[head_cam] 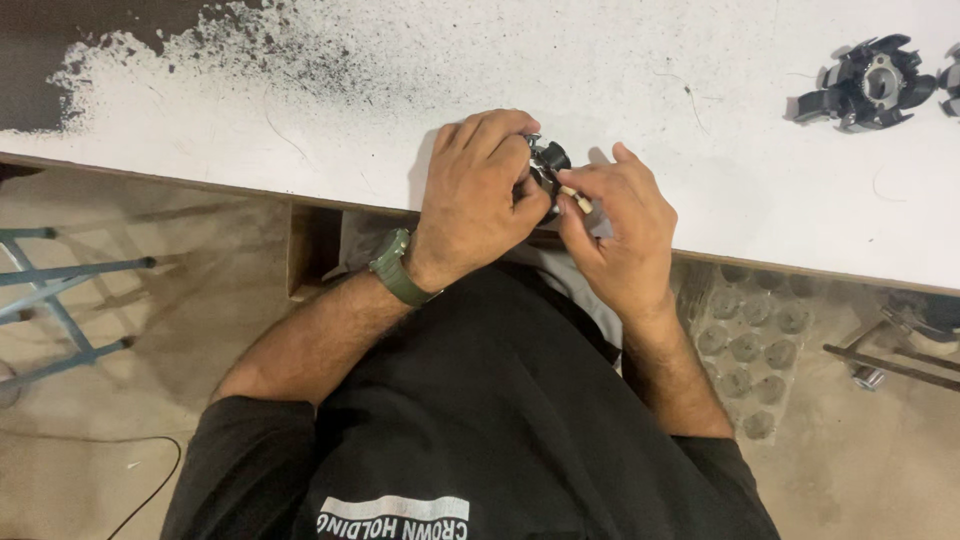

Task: The person sits at a workbench fitting small light-colored inserts into black plastic housings, pressing each insert in by hand and setting the completed assembly aside with other finished pieces. They repeat this assembly one piece at a time across the episode.

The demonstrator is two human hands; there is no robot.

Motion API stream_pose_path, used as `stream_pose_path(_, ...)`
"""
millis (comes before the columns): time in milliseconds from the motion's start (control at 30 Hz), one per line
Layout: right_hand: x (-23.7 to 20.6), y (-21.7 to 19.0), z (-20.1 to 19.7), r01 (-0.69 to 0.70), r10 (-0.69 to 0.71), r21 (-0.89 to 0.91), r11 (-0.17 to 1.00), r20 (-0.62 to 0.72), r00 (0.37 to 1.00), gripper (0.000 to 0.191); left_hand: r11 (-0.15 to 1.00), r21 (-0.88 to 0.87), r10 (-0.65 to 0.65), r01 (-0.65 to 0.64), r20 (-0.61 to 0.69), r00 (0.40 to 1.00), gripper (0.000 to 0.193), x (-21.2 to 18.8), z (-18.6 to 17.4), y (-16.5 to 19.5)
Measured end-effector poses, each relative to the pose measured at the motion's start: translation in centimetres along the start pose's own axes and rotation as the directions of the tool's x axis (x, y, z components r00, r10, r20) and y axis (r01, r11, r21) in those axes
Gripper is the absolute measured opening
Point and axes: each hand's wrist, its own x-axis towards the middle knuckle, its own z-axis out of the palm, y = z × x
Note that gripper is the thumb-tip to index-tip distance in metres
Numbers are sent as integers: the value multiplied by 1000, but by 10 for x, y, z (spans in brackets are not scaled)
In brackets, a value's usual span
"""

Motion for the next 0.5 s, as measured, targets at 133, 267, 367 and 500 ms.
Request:
stream_pose_path(133,-2,1,4,23,-23,-90,996,1,1000,27,1000,-16,15,-15,-15,1000,11,-2,-3,0)
stream_pose_path(267,-3,1,8,29,-29,-138,990,0,1000,27,999,-30,14,-15,-11,1000,13,-5,-13,0)
stream_pose_path(367,-4,0,9,29,-28,-155,987,13,1000,28,1000,-21,-4,4,16,1000,17,-6,-19,1)
stream_pose_path(500,-2,-2,9,23,-22,-158,987,8,1000,27,1000,5,-22,22,25,999,19,-6,-22,4)
